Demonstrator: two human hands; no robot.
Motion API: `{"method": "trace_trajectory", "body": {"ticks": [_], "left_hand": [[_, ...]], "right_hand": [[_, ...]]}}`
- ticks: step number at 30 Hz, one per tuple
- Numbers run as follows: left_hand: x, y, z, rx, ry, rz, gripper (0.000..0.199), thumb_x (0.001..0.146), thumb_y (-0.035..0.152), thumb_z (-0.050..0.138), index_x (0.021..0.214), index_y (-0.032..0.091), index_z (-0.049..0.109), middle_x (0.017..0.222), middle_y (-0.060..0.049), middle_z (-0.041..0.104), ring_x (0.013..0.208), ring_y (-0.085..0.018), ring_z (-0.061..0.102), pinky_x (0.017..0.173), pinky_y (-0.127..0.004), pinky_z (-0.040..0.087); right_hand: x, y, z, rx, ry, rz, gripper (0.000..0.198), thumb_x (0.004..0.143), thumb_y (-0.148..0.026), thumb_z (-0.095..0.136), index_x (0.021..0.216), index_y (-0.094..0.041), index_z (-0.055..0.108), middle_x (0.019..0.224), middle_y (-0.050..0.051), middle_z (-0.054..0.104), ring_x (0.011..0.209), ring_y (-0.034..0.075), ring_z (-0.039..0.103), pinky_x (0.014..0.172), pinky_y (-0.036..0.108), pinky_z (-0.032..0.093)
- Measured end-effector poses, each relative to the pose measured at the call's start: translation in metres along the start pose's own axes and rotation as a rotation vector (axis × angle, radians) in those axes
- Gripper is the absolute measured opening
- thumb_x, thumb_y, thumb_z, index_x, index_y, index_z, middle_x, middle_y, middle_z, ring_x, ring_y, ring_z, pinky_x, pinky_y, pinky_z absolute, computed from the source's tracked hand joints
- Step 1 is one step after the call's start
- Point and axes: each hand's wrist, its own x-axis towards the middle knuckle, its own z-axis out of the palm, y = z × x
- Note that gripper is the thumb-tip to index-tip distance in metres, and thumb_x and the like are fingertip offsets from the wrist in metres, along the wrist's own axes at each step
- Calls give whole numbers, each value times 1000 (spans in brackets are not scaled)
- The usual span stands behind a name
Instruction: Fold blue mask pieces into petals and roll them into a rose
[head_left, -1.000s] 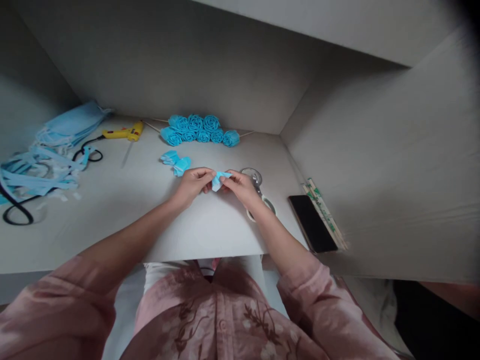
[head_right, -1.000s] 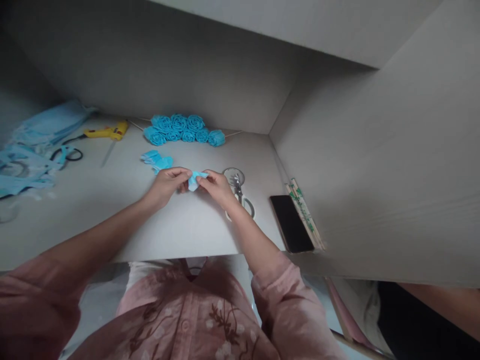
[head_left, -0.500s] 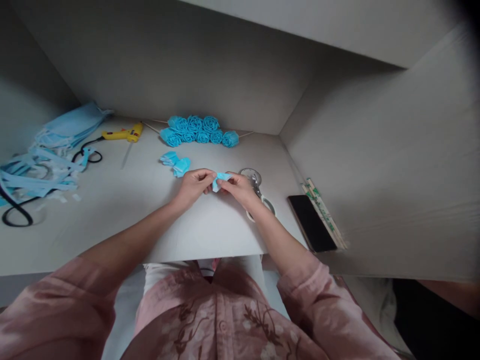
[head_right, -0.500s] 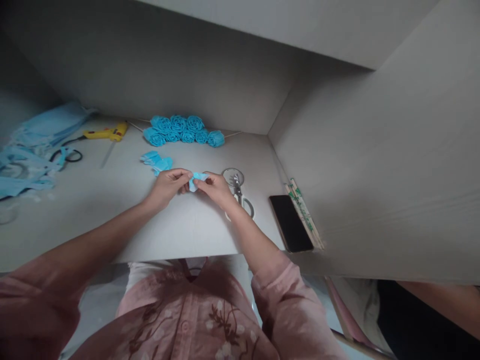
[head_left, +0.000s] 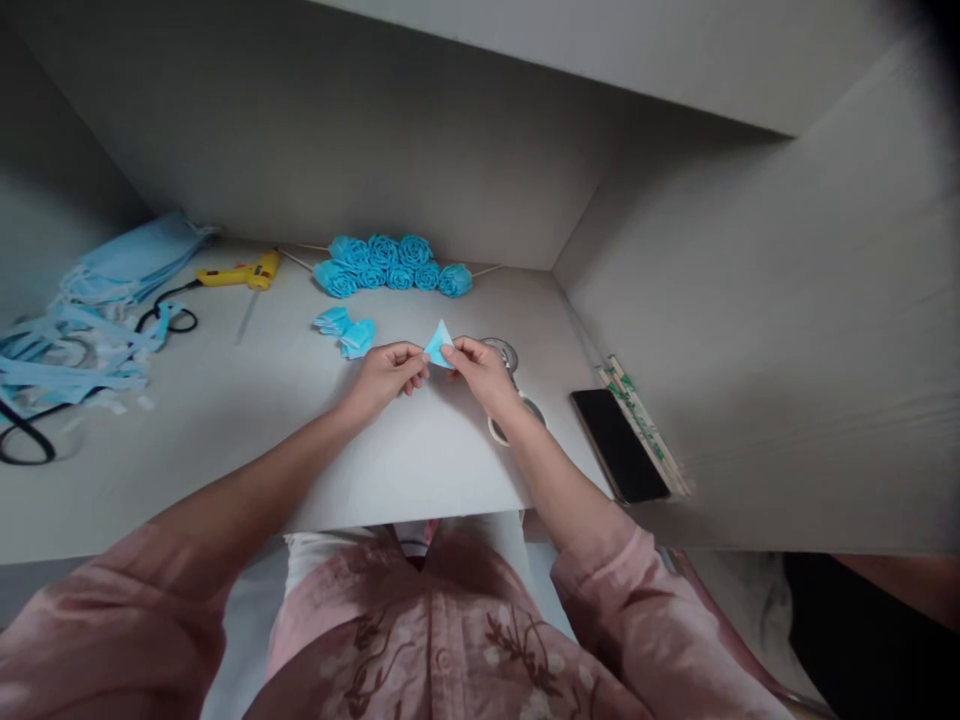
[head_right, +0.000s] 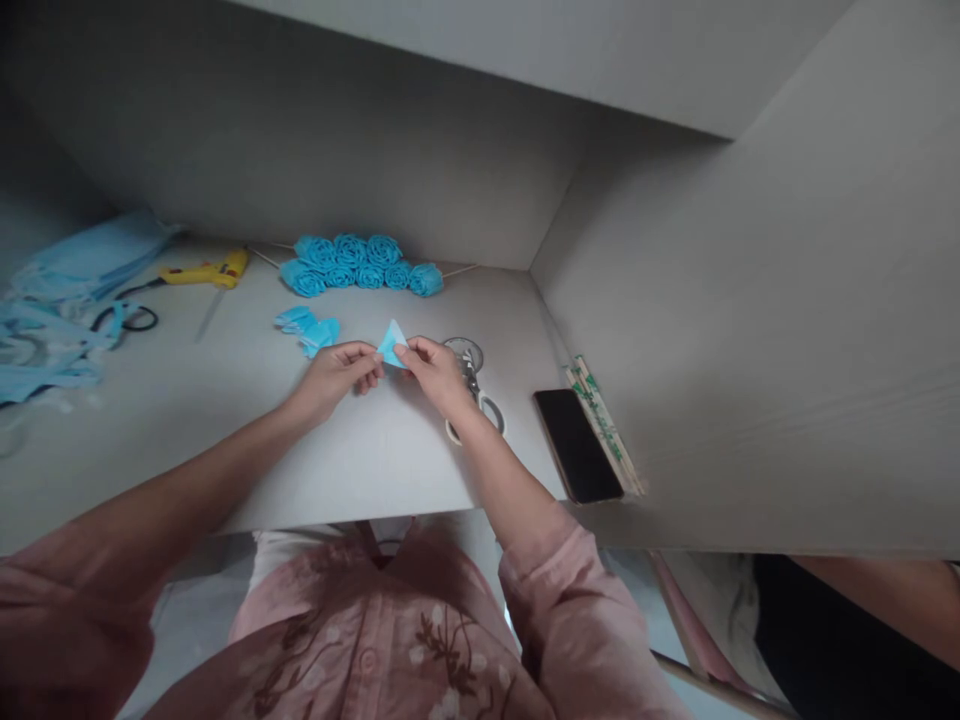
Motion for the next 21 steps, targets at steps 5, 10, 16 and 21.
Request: {"method": "trace_trajectory", "body": {"ticks": [5, 10, 16, 21], "left_hand": [[-1, 1, -1, -19, -9, -2, 27, 72, 41, 68, 66, 16, 61, 59, 0, 60, 47, -8, 49, 45, -21, 37], [-3, 4, 0, -4, -10, -8, 25, 71, 40, 68, 65, 16, 60, 57, 1, 59, 47, -8, 48, 45, -22, 36], [-3, 4, 1, 26, -42, -23, 26, 71, 40, 69, 64, 16, 61, 55, 1, 58, 45, -8, 48, 45, -22, 36], [-2, 1, 0, 17, -99, -39, 31, 73, 45, 67, 67, 16, 63, 59, 0, 60, 46, -8, 51, 46, -22, 37]], "right_hand": [[-1, -1, 1, -13, -14, -22, 34, 75, -55, 68, 78, -21, 64, 68, -3, 56, 64, 11, 51, 64, 26, 44], [-1, 2, 2, -35, 15, -25, 34, 74, -55, 69, 74, -22, 62, 65, -4, 53, 62, 12, 48, 62, 25, 43], [1, 4, 0, -62, 78, -57, 29, 77, -50, 67, 72, -22, 61, 64, -4, 51, 60, 11, 47, 61, 25, 41], [1, 5, -1, -95, 59, -90, 30, 79, -51, 64, 73, -22, 61, 64, -4, 50, 61, 11, 45, 59, 25, 38]]}}
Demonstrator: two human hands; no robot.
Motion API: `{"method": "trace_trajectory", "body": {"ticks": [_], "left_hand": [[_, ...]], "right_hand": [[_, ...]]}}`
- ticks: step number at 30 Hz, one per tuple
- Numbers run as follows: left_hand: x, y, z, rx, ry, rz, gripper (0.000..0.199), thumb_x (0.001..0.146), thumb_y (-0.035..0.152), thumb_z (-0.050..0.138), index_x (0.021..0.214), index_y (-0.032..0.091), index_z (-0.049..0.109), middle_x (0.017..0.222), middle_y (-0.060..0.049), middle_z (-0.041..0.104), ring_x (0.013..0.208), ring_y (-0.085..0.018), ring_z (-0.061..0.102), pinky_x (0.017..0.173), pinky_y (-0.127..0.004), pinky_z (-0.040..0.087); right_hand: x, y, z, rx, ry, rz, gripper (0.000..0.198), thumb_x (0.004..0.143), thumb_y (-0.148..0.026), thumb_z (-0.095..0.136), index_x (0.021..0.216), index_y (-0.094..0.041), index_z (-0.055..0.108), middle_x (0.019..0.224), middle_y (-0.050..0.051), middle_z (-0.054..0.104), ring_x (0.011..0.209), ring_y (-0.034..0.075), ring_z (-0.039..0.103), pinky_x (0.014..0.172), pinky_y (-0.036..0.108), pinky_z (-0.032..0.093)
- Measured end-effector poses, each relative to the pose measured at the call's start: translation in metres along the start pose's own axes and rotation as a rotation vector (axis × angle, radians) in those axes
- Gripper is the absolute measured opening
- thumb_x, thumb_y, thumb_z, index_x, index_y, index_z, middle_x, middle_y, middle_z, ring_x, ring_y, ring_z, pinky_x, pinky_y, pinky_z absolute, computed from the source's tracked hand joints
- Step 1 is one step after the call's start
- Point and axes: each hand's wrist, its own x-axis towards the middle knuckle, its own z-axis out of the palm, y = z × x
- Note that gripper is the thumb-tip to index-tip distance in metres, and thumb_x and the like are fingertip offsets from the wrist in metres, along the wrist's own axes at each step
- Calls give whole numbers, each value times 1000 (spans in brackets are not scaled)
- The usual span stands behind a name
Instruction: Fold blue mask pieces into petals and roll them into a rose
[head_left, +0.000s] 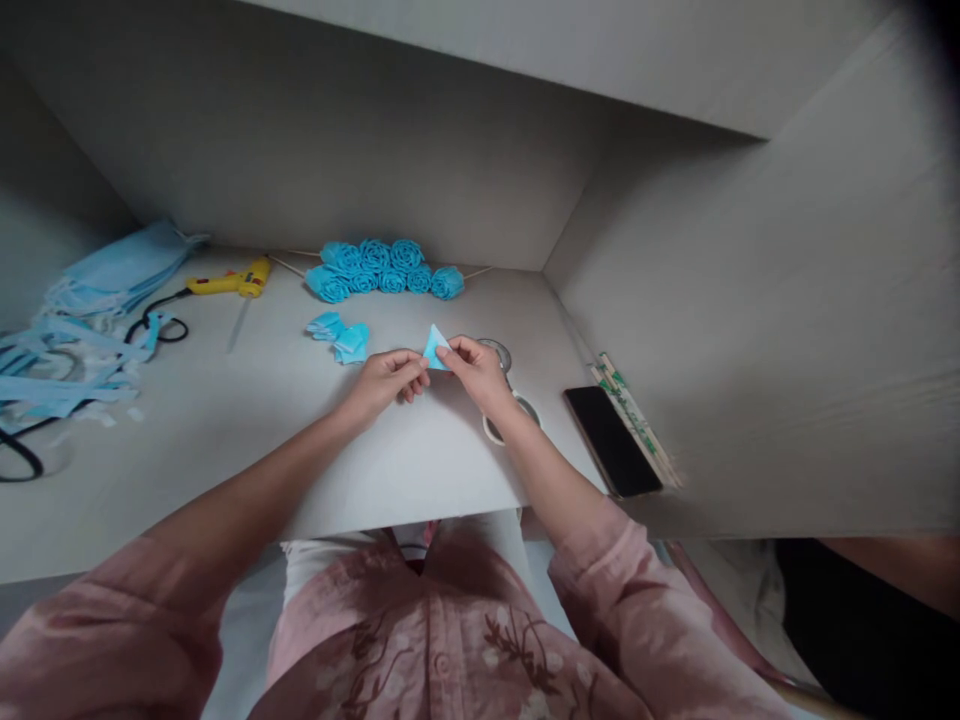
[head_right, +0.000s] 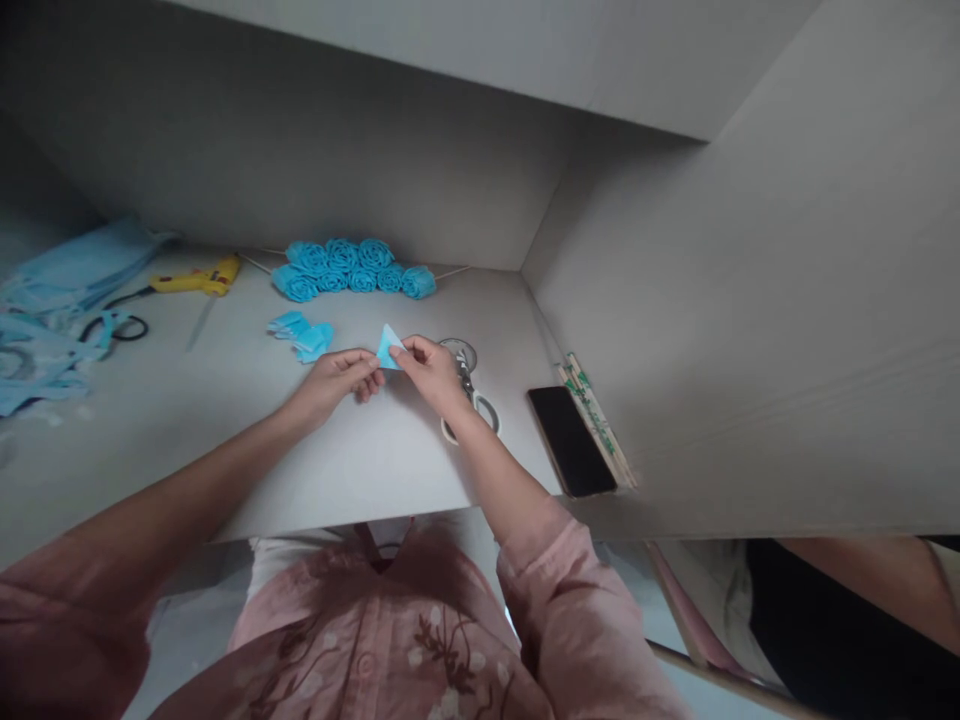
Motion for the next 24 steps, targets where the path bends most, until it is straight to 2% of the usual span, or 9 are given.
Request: {"method": "trace_trajectory", "body": {"ticks": [7, 16, 21, 24], "left_hand": [[1, -4, -2, 23, 21, 4, 32, 70, 46, 71, 66, 15, 62, 59, -1, 61, 46, -8, 51, 47, -22, 37], [0, -2, -2, 51, 66, 25, 30, 69, 44, 70, 64, 16, 62, 59, 0, 61, 46, -8, 50, 47, -22, 38], [1, -3, -3, 163, 65, 63, 29, 71, 42, 68, 61, 16, 60, 57, 1, 59, 47, -8, 49, 48, -21, 38], [1, -5, -5, 183, 48, 70, 30, 73, 43, 68, 62, 16, 60, 57, 0, 60, 47, -8, 50, 48, -21, 40]], "right_hand": [[-3, -2, 3, -5, -74, -20, 39, 77, -58, 66, 73, -20, 59, 62, -4, 48, 60, 10, 43, 57, 24, 34], [-3, -4, 3, 62, -115, 7, 38, 76, -58, 69, 82, -20, 64, 67, -4, 52, 62, 11, 45, 60, 24, 36], [-4, -6, 5, -10, -66, 0, 37, 77, -56, 67, 73, -20, 59, 62, -6, 44, 59, 10, 38, 57, 24, 29], [-6, -8, 5, -45, -57, -31, 32, 80, -51, 65, 72, -20, 59, 61, -6, 44, 59, 10, 38, 58, 24, 30]]}}
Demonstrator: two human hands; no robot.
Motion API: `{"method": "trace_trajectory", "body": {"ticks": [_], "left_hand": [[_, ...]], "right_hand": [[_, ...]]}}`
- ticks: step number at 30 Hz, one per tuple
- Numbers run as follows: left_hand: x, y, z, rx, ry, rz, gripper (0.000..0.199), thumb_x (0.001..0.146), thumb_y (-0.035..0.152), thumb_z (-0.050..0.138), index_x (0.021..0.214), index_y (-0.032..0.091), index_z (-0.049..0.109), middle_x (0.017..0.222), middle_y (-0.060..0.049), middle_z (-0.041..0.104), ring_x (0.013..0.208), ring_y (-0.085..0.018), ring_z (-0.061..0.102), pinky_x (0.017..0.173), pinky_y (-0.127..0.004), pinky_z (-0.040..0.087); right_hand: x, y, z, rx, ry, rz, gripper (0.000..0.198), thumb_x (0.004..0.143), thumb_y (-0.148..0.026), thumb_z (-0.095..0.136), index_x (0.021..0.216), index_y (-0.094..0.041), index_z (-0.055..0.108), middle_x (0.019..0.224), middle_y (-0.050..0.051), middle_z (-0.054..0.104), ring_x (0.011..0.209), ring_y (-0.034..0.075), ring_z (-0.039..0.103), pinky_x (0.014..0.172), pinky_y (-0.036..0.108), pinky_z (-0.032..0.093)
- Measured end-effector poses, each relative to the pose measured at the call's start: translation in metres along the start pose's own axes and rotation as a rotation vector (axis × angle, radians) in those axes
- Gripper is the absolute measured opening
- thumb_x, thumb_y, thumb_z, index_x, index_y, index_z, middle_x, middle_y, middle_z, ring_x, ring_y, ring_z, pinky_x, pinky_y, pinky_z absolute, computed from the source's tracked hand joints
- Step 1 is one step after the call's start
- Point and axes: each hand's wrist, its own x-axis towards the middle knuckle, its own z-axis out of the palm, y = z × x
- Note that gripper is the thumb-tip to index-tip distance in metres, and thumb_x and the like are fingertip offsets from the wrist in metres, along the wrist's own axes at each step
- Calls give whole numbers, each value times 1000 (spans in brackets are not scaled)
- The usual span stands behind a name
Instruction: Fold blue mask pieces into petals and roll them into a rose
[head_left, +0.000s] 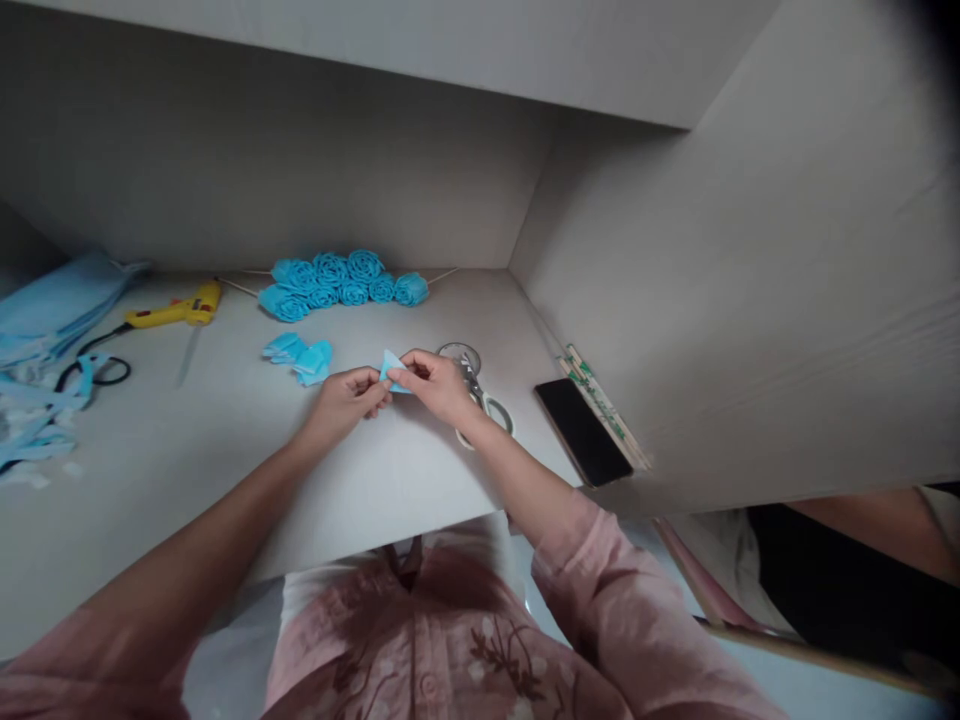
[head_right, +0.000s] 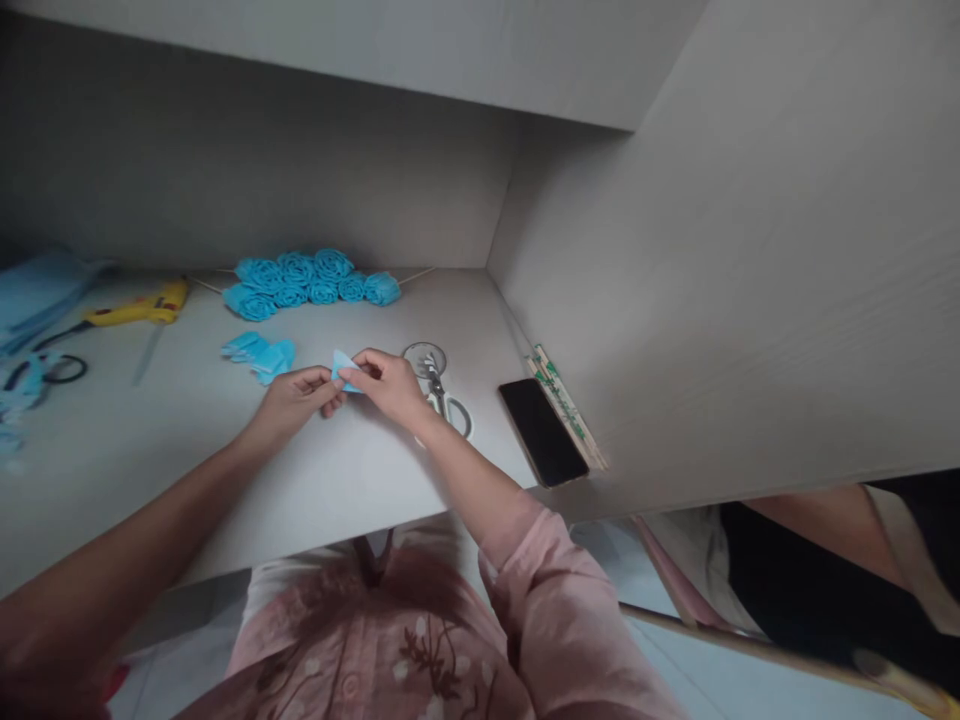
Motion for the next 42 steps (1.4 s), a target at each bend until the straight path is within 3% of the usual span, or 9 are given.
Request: {"method": "trace_trajectory", "body": {"ticks": [4, 25, 42], "left_hand": [[2, -4, -2, -45, -9, -13, 30, 71, 45, 71, 68, 16, 63, 61, -1, 63, 49, -10, 54, 50, -23, 44], [3, -8, -5, -65, -16, -7, 26, 69, 40, 75, 73, 17, 64, 64, -1, 67, 50, -10, 56, 50, -24, 46], [1, -2, -5, -27, -11, -16, 25, 69, 40, 73, 67, 17, 62, 62, 0, 66, 49, -10, 54, 50, -23, 44]], "right_hand": [[-1, -1, 0, -39, -15, -44, 27, 82, -45, 63, 74, -20, 60, 63, -6, 47, 61, 10, 39, 59, 24, 31], [-2, 0, 2, -115, 3, -76, 33, 86, -51, 58, 78, -19, 61, 66, -5, 52, 62, 9, 43, 60, 22, 32], [-2, 0, 2, -137, 2, -95, 32, 87, -50, 56, 77, -19, 60, 66, -5, 52, 62, 10, 44, 61, 22, 32]]}}
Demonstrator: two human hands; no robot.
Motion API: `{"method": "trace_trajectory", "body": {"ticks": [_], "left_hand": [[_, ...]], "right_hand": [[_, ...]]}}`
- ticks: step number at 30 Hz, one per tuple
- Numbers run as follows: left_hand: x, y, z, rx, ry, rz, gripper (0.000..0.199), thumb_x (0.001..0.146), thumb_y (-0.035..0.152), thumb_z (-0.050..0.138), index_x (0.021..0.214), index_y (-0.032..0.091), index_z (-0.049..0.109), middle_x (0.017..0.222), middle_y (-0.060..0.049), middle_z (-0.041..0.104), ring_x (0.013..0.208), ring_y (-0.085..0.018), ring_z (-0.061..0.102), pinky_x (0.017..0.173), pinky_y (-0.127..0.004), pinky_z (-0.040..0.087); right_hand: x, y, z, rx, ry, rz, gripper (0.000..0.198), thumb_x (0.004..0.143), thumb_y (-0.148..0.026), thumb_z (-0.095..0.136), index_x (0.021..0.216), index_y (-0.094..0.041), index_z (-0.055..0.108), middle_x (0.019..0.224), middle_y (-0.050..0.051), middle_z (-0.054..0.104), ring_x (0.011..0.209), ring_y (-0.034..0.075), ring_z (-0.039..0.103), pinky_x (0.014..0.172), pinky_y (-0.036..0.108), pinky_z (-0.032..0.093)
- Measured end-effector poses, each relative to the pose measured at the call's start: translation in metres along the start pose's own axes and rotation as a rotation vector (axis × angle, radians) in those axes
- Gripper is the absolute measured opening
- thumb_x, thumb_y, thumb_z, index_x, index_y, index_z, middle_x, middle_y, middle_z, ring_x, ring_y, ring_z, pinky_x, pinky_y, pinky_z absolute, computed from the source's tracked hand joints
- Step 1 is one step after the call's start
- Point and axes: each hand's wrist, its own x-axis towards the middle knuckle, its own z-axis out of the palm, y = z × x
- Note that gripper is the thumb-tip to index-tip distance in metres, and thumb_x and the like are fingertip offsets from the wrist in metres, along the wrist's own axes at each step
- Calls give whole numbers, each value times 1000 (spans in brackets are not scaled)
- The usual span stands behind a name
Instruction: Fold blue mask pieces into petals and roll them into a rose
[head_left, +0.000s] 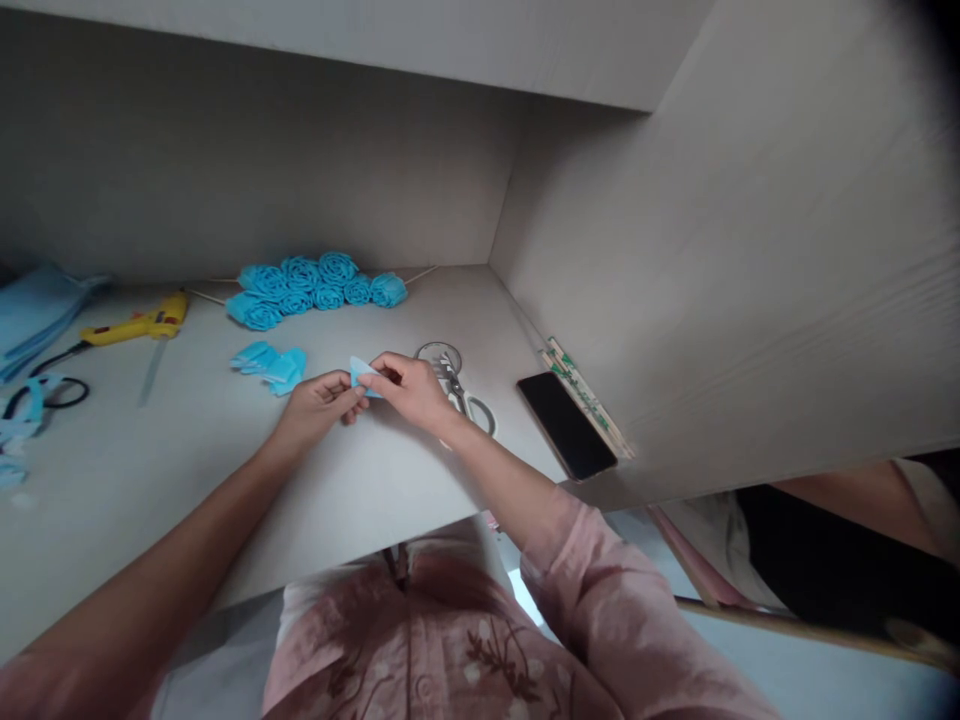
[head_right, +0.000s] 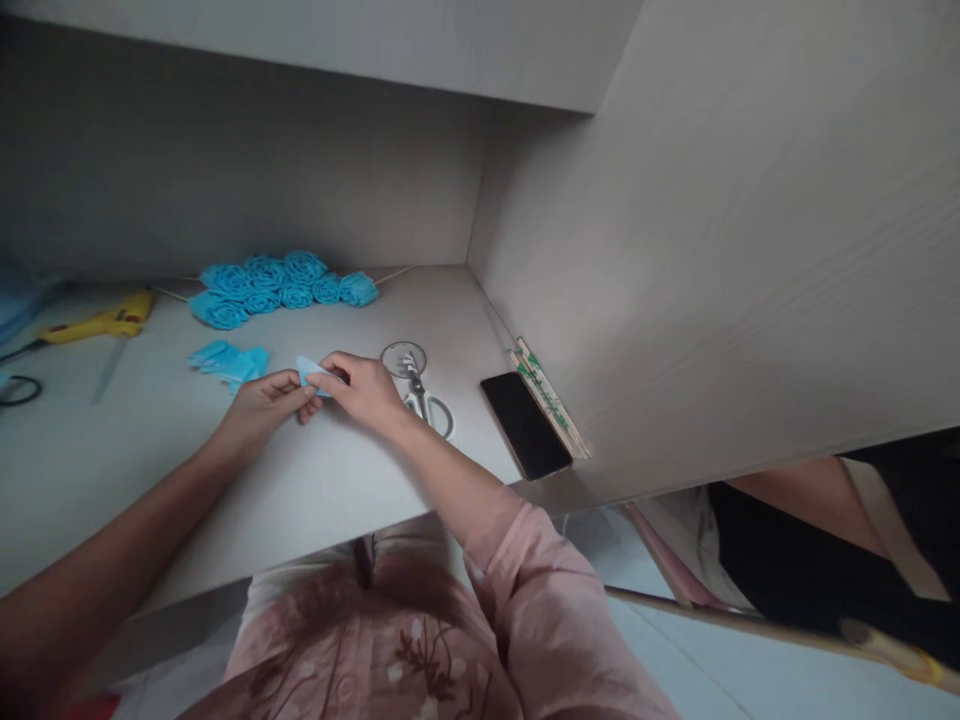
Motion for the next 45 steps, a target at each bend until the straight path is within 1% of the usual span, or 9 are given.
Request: {"method": "trace_trajectory", "body": {"ticks": [10, 16, 20, 25, 29, 36, 45], "left_hand": [[-1, 2, 2, -14, -13, 12, 28, 71, 43, 72, 72, 17, 62, 63, 0, 65, 49, -10, 55, 50, -24, 46], [-1, 1, 1, 17, -12, 29, 26, 72, 41, 71, 69, 18, 61, 64, -1, 67, 49, -10, 55, 51, -24, 46], [0, 0, 0, 36, -17, 39, 27, 72, 42, 72, 68, 18, 60, 64, -2, 67, 49, -11, 55, 51, -24, 46], [0, -1, 0, 53, -22, 42, 28, 74, 43, 70, 68, 18, 60, 62, -1, 66, 49, -11, 55, 51, -24, 45], [0, -2, -1, 48, -24, 43, 28, 73, 43, 70, 68, 17, 61, 63, -1, 66, 49, -10, 55, 51, -24, 45], [-1, 1, 0, 23, -24, 30, 28, 72, 41, 72, 67, 17, 61, 62, -1, 66, 50, -10, 55, 51, -24, 44], [1, -4, -1, 24, -26, 29, 30, 71, 44, 72, 68, 17, 59, 63, -2, 66, 49, -10, 54, 50, -24, 44]], "right_hand": [[0, -4, -1, 6, 9, 19, 36, 87, -53, 55, 77, -19, 59, 64, -5, 49, 62, 10, 43, 62, 22, 33], [-1, -2, 0, -2, -7, 22, 33, 87, -52, 55, 78, -20, 59, 65, -5, 51, 63, 10, 44, 61, 22, 33], [0, -1, 0, -16, -6, 33, 34, 87, -52, 55, 78, -20, 60, 65, -5, 50, 63, 10, 44, 62, 22, 33], [-1, -1, 0, 0, 9, 8, 32, 87, -49, 57, 78, -19, 60, 65, -5, 50, 62, 10, 43, 60, 22, 31], [-1, -1, 0, 13, 11, -4, 32, 87, -49, 57, 76, -19, 59, 64, -6, 49, 61, 9, 42, 60, 22, 31], [0, 0, 1, -16, 4, 27, 33, 87, -52, 56, 77, -20, 59, 65, -5, 49, 63, 10, 43, 62, 23, 32], [-1, -1, 0, 0, 3, 21, 30, 86, -49, 59, 77, -20, 59, 66, -5, 51, 63, 10, 44, 62, 23, 33]]}}
